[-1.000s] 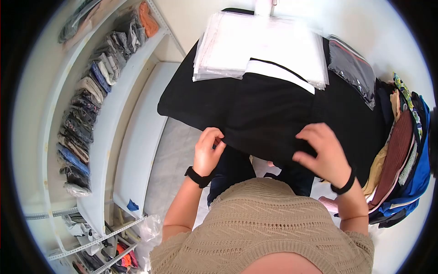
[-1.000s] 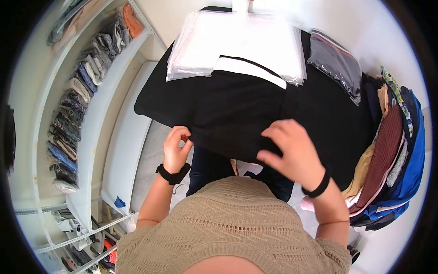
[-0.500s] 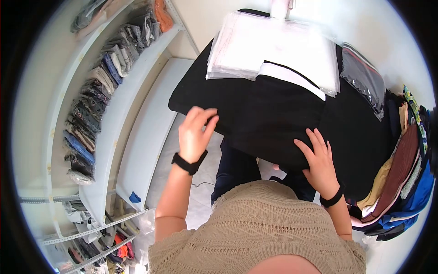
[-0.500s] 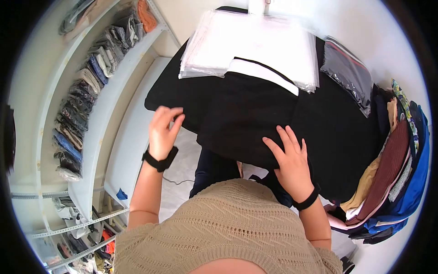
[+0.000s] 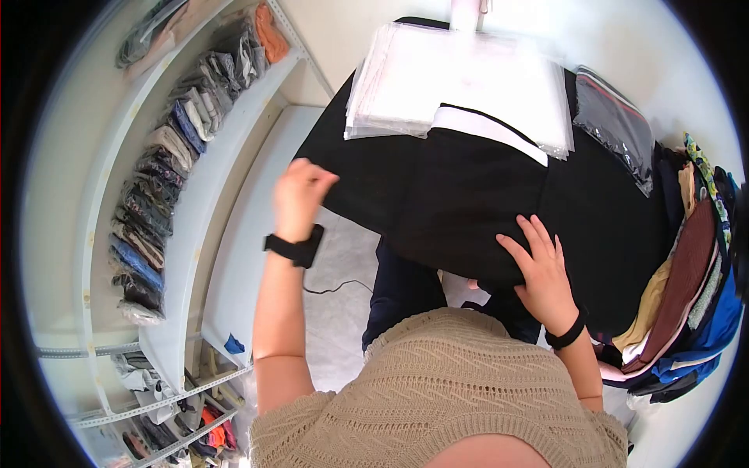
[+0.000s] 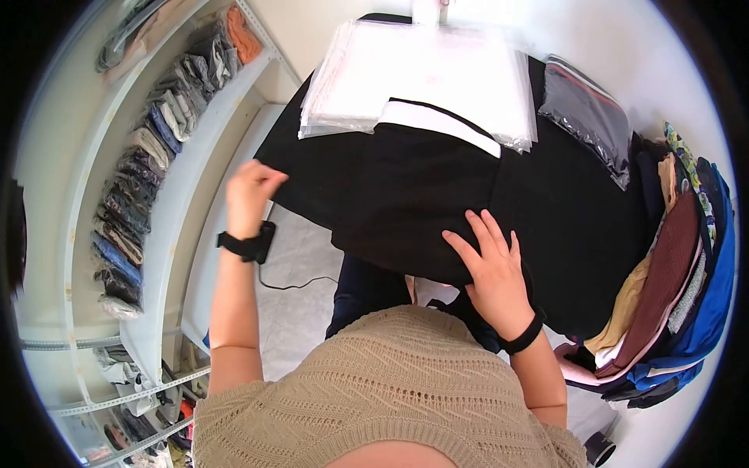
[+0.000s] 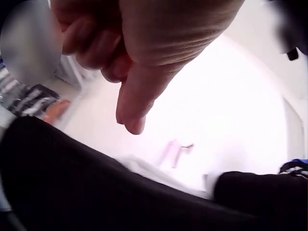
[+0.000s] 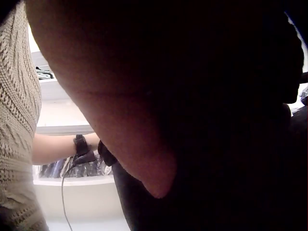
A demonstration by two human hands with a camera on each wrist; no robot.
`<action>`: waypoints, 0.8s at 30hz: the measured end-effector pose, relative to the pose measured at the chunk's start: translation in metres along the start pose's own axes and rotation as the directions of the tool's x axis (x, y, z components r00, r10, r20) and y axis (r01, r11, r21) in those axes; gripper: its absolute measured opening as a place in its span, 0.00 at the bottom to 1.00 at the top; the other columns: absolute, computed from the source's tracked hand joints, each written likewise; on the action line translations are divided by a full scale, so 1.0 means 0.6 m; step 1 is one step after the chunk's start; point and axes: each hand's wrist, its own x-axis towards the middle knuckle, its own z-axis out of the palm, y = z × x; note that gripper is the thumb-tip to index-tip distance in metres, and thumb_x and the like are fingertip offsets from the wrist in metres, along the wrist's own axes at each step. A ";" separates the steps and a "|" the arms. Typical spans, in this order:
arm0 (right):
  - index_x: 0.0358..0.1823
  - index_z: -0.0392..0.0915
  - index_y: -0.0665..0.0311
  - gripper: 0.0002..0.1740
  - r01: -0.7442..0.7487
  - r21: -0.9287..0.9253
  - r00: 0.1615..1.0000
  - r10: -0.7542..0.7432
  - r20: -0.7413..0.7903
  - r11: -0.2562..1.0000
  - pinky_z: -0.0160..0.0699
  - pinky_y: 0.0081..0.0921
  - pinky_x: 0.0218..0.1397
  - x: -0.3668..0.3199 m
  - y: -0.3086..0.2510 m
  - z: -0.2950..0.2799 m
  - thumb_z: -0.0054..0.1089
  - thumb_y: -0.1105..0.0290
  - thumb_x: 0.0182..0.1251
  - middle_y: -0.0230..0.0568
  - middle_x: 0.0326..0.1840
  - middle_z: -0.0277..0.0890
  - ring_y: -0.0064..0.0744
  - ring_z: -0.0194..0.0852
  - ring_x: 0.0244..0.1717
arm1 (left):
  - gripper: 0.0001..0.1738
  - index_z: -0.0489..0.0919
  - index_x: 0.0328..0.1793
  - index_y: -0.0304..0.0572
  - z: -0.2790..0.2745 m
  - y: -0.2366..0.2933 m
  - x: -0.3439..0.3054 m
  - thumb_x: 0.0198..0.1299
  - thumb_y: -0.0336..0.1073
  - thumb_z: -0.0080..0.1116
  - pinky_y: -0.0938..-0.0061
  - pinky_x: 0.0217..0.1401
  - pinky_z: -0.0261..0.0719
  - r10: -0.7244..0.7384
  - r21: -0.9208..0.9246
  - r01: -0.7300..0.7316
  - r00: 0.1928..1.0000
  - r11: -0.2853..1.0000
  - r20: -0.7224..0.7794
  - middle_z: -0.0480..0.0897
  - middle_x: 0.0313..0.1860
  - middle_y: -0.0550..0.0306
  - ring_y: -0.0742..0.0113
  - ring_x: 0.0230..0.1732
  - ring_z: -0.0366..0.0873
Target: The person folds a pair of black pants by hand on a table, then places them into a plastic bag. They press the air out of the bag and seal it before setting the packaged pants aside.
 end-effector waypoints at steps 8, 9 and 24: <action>0.65 0.69 0.47 0.45 -0.011 0.024 1.000 0.011 0.015 1.000 0.54 0.63 0.70 0.001 0.000 0.000 0.64 0.86 0.39 0.42 0.74 0.54 0.46 0.46 0.77 | 0.15 0.85 0.32 0.37 -0.149 -0.421 -0.182 0.47 0.43 0.65 0.55 0.44 0.78 -0.623 0.556 0.554 0.778 0.619 -0.081 0.83 0.33 0.39 0.43 0.40 0.82; 0.65 0.69 0.47 0.45 -0.014 0.025 1.000 0.013 0.017 1.000 0.54 0.63 0.71 0.001 0.000 -0.001 0.64 0.86 0.40 0.42 0.75 0.54 0.46 0.46 0.77 | 0.16 0.85 0.35 0.37 -0.169 -0.453 -0.222 0.46 0.42 0.66 0.54 0.49 0.79 -0.726 0.629 0.607 0.681 0.485 -0.096 0.84 0.38 0.39 0.43 0.44 0.82; 0.65 0.69 0.47 0.45 -0.014 0.015 1.000 0.014 -0.003 1.000 0.52 0.64 0.71 -0.001 0.001 0.004 0.62 0.87 0.39 0.42 0.74 0.54 0.46 0.46 0.78 | 0.28 0.82 0.54 0.43 -0.055 -0.457 -0.113 0.47 0.47 0.73 0.49 0.56 0.80 -0.889 0.874 0.380 0.442 0.303 0.117 0.81 0.56 0.47 0.50 0.58 0.79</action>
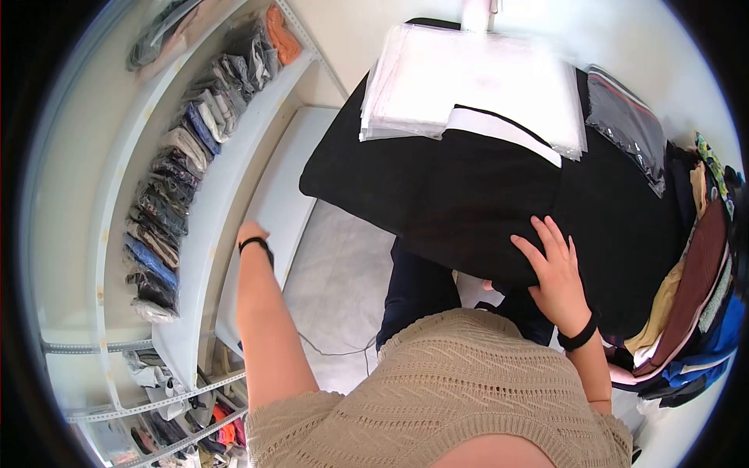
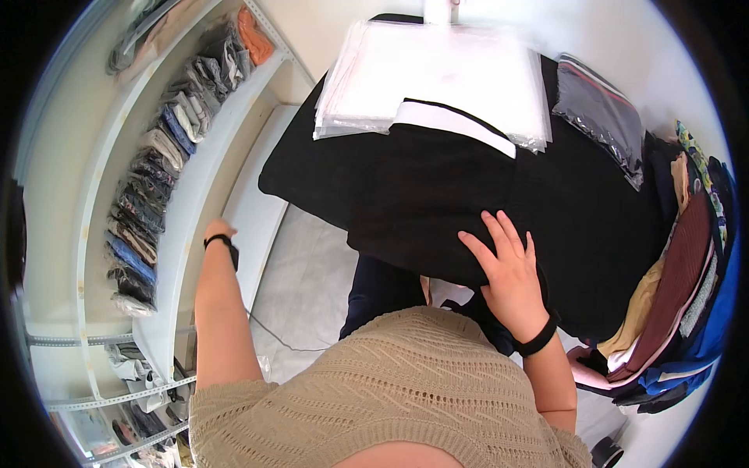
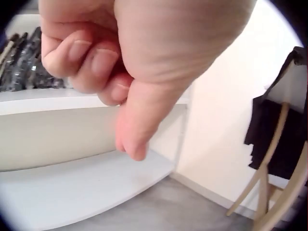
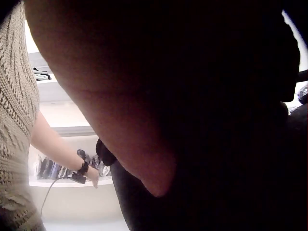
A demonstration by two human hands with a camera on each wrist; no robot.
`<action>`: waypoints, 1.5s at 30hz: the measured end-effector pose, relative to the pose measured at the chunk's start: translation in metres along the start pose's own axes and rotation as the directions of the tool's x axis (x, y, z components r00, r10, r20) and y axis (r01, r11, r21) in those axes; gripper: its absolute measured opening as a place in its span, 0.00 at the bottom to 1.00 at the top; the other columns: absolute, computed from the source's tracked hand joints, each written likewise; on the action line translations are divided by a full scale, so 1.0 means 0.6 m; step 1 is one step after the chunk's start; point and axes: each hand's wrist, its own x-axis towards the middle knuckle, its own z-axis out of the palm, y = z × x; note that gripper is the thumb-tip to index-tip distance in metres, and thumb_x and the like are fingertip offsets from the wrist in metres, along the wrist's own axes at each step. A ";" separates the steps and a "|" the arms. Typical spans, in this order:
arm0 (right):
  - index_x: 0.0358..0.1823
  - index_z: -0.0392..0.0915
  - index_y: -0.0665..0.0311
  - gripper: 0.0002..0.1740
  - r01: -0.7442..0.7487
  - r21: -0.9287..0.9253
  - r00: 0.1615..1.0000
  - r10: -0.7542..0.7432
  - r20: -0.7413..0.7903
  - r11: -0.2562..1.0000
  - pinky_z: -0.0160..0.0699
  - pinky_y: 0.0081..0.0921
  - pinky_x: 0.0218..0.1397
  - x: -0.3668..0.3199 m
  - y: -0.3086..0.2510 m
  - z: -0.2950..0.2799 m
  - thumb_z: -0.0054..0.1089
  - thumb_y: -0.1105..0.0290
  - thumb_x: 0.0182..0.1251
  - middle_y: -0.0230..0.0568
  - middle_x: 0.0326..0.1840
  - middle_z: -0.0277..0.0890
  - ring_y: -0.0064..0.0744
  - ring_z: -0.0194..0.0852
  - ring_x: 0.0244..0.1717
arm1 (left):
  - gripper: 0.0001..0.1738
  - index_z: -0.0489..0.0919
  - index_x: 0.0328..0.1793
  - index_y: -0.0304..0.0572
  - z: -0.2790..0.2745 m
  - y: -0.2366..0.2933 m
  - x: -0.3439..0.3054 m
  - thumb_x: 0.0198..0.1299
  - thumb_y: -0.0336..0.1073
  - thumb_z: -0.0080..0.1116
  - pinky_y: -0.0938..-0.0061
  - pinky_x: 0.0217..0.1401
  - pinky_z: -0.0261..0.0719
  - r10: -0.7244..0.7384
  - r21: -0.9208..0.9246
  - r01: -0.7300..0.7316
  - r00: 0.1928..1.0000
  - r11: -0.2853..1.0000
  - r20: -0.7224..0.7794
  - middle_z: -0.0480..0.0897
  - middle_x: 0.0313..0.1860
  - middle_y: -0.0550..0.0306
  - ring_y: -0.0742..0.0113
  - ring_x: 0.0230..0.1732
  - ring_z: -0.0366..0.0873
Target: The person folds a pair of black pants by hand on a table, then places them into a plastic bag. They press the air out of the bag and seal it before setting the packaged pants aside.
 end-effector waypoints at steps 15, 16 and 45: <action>0.64 0.69 0.47 0.44 0.007 0.021 0.999 -0.006 -0.037 1.000 0.53 0.65 0.70 -0.004 0.001 0.003 0.66 0.84 0.39 0.41 0.74 0.55 0.46 0.48 0.77 | 0.31 0.83 0.43 0.43 -0.316 0.262 -0.053 0.67 0.64 0.46 0.73 0.38 0.75 0.742 -0.824 -0.260 0.618 0.503 0.258 0.86 0.36 0.59 0.71 0.33 0.80; 0.64 0.70 0.47 0.44 0.009 0.017 0.999 -0.008 -0.042 1.000 0.53 0.65 0.70 -0.004 0.002 0.004 0.66 0.84 0.39 0.41 0.74 0.55 0.46 0.48 0.77 | 0.31 0.83 0.43 0.43 -0.326 0.251 -0.058 0.67 0.64 0.46 0.73 0.38 0.75 0.739 -0.823 -0.257 0.621 0.507 0.261 0.86 0.36 0.59 0.71 0.33 0.80; 0.48 0.77 0.64 0.19 -0.296 0.582 0.877 0.457 -0.150 0.758 0.71 0.28 0.56 -0.077 0.124 -0.056 0.67 0.73 0.53 0.43 0.47 0.76 0.36 0.74 0.50 | 0.24 0.73 0.65 0.40 -0.254 0.259 -0.453 0.60 0.26 0.58 0.70 0.65 0.68 0.794 -0.605 -0.796 0.388 0.033 -0.468 0.74 0.65 0.54 0.63 0.66 0.71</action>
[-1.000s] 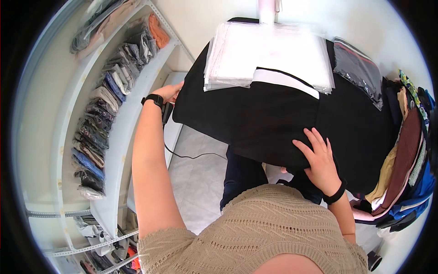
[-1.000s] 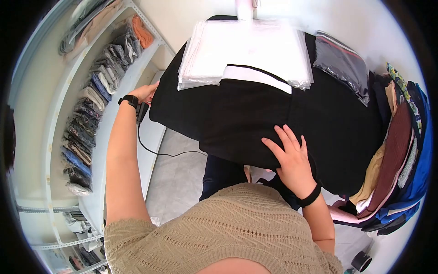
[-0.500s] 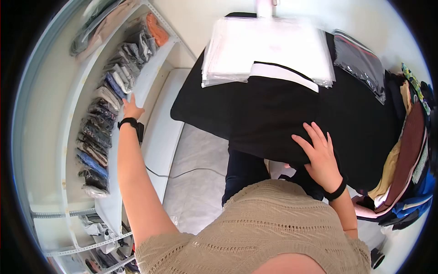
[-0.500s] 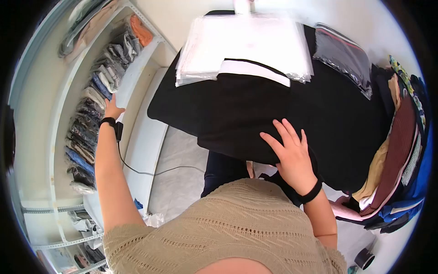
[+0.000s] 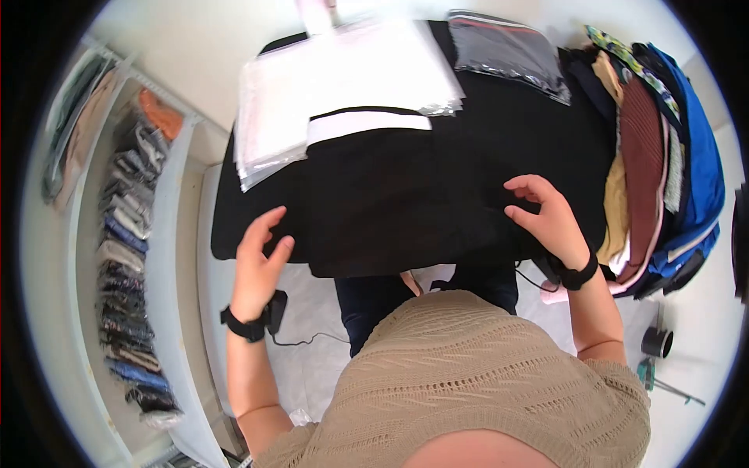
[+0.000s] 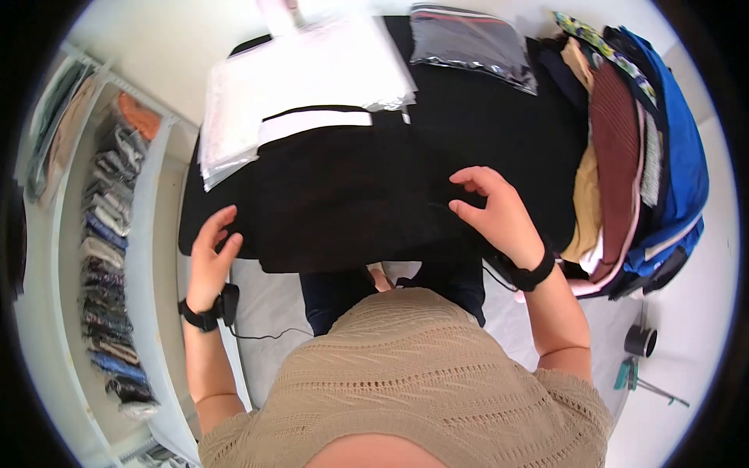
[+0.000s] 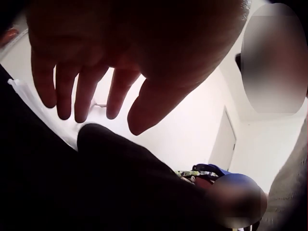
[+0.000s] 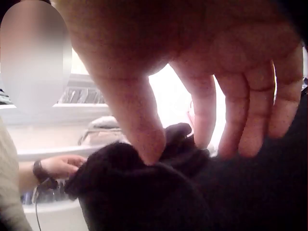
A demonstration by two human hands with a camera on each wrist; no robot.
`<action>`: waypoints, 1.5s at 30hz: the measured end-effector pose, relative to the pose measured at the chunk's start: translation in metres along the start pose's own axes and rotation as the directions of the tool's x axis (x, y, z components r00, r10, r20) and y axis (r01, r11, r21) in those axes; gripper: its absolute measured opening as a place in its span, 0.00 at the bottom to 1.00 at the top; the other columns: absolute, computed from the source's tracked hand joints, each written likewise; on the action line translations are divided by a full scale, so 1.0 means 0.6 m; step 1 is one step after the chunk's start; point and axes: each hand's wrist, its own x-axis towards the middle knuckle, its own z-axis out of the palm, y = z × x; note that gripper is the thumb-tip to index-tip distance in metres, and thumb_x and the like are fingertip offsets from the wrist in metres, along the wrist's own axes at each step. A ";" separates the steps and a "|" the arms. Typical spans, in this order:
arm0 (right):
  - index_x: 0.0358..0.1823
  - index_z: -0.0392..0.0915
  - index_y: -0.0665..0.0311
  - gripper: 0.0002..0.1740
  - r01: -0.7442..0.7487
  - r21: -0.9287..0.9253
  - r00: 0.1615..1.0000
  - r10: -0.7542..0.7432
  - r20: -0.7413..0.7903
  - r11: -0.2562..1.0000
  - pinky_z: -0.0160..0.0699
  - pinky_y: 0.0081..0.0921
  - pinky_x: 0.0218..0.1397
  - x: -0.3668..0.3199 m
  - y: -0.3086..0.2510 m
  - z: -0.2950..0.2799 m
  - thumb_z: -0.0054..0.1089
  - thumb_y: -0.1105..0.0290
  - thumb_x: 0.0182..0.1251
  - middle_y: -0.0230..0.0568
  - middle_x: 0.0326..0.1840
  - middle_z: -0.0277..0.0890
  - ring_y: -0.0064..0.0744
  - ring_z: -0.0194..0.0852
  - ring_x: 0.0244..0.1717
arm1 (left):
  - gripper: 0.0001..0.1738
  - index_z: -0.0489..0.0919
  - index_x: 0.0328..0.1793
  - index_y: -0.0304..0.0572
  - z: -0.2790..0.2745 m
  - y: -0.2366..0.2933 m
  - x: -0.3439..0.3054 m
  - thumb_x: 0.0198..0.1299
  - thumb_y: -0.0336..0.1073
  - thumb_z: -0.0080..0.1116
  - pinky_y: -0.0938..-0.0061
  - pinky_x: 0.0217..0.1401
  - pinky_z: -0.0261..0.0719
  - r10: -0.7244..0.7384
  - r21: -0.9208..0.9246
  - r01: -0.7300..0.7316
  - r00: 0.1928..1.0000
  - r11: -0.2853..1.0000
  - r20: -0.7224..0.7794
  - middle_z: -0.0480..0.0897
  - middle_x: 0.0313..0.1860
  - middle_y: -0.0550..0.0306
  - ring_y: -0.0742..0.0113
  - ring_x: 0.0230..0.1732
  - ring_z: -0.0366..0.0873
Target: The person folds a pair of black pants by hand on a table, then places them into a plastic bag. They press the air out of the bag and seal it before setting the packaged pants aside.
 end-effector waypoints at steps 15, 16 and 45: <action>0.36 0.76 0.69 0.08 -0.272 0.587 0.954 0.134 0.268 0.762 0.75 0.21 0.53 -0.080 0.040 -0.086 0.56 0.70 0.70 0.39 0.45 0.81 0.23 0.78 0.45 | 0.36 0.69 0.71 0.57 0.269 0.221 0.030 0.54 0.46 0.64 0.46 0.69 0.58 0.514 0.378 -0.535 0.842 0.756 0.162 0.62 0.70 0.38 0.37 0.69 0.59; 0.34 0.76 0.69 0.09 -0.230 0.658 0.967 0.092 0.237 0.717 0.75 0.22 0.53 -0.083 0.046 -0.096 0.55 0.70 0.71 0.42 0.48 0.81 0.24 0.78 0.45 | 0.32 0.70 0.70 0.57 0.271 0.225 0.039 0.57 0.43 0.61 0.46 0.68 0.59 0.502 0.338 -0.524 0.851 0.782 0.157 0.63 0.70 0.38 0.37 0.68 0.60; 0.52 0.72 0.64 0.13 -0.293 0.905 0.894 -0.424 0.145 -0.307 0.70 0.21 0.47 0.117 0.012 0.048 0.50 0.77 0.67 0.34 0.39 0.74 0.23 0.68 0.36 | 0.15 0.70 0.43 0.37 0.277 0.231 0.130 0.48 0.18 0.47 0.60 0.47 0.76 0.525 0.319 -0.451 0.826 0.834 -0.206 0.73 0.55 0.34 0.41 0.43 0.77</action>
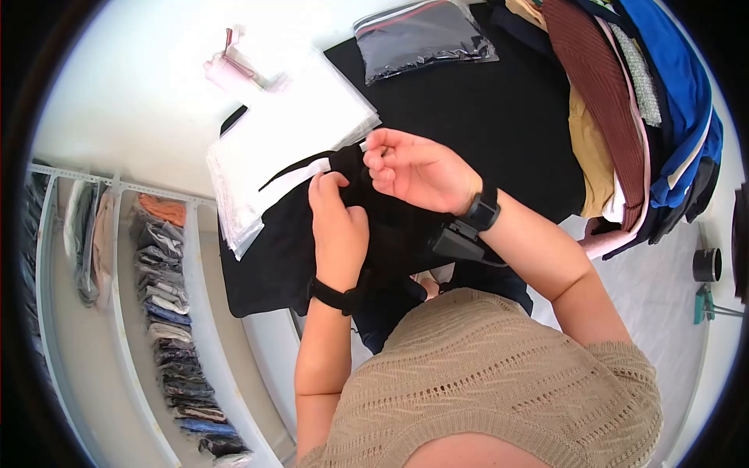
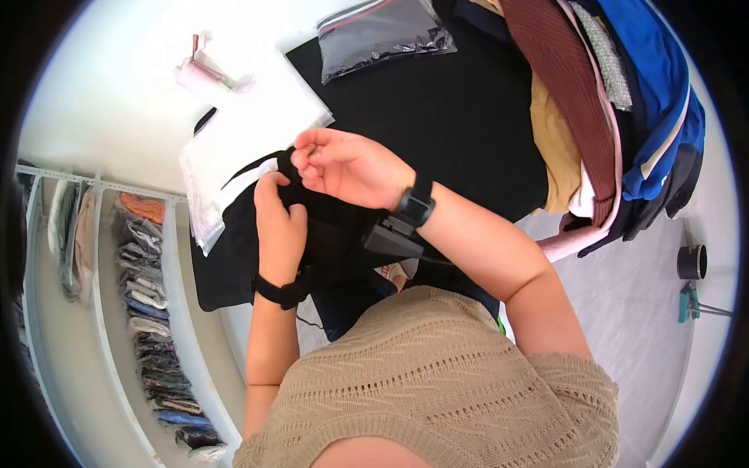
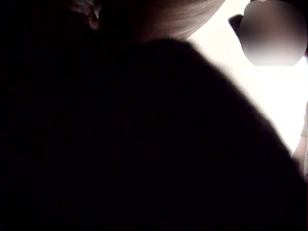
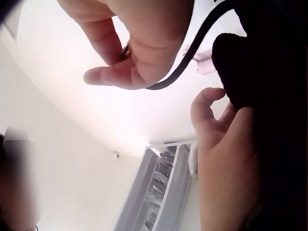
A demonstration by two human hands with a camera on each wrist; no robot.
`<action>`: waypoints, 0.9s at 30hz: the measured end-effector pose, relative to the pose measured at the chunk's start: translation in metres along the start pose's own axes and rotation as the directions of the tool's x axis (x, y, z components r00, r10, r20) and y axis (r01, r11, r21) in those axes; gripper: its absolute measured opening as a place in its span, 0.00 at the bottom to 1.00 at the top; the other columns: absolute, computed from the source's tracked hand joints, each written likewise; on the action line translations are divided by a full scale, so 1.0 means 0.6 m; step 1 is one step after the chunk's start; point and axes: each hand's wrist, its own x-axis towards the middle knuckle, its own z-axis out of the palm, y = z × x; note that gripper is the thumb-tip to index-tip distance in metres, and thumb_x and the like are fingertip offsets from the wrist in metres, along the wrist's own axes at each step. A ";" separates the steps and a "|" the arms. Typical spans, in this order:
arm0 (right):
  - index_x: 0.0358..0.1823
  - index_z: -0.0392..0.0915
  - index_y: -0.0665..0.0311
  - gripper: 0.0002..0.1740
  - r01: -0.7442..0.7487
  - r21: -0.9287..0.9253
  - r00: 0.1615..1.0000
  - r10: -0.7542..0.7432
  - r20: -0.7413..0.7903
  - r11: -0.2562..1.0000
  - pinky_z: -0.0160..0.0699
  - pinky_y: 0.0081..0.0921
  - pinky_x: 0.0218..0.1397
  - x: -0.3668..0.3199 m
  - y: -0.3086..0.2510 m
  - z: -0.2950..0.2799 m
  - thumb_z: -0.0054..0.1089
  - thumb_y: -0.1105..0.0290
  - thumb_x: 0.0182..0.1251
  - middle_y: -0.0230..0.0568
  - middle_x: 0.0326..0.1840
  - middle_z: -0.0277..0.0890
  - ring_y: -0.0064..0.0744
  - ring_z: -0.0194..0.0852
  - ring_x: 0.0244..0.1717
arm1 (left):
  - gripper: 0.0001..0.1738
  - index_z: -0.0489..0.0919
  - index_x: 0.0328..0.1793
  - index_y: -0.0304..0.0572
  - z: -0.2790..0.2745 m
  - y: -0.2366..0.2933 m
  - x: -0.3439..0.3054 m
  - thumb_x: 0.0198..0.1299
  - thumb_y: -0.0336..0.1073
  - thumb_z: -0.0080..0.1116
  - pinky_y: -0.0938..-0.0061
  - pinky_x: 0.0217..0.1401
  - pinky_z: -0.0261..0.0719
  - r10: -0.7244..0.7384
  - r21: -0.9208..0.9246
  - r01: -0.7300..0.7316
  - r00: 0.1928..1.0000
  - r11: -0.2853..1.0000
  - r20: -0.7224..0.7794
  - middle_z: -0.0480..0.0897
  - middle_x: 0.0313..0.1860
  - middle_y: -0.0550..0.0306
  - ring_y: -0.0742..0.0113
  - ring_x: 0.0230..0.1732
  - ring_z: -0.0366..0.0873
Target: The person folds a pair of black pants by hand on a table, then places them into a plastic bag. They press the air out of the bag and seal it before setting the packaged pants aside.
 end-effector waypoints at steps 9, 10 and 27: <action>0.49 0.74 0.62 0.09 -0.093 0.088 0.992 0.084 0.092 0.992 0.70 0.23 0.44 0.046 0.012 -0.025 0.51 0.74 0.70 0.38 0.45 0.81 0.23 0.72 0.36 | 0.23 0.78 0.54 0.35 -0.030 -0.008 -0.034 0.53 0.19 0.43 0.60 0.49 0.74 -0.190 -0.099 0.197 0.979 0.975 0.075 0.77 0.43 0.40 0.44 0.43 0.75; 0.49 0.74 0.62 0.09 -0.158 0.029 0.979 0.153 0.135 0.987 0.70 0.24 0.44 0.052 0.012 -0.029 0.51 0.74 0.69 0.38 0.43 0.81 0.23 0.72 0.35 | 0.23 0.77 0.57 0.35 -0.029 -0.005 -0.036 0.54 0.21 0.43 0.60 0.50 0.73 -0.216 -0.118 0.218 0.976 0.969 0.034 0.76 0.46 0.38 0.43 0.45 0.75; 0.50 0.72 0.74 0.18 -0.563 -0.608 0.824 0.435 -0.363 0.560 0.79 0.28 0.52 0.084 0.059 -0.006 0.44 0.87 0.57 0.43 0.46 0.77 0.33 0.79 0.45 | 0.32 0.68 0.69 0.35 -0.045 0.034 -0.026 0.53 0.22 0.44 0.60 0.65 0.66 -0.098 -0.033 0.099 0.995 0.995 0.029 0.71 0.60 0.34 0.41 0.61 0.69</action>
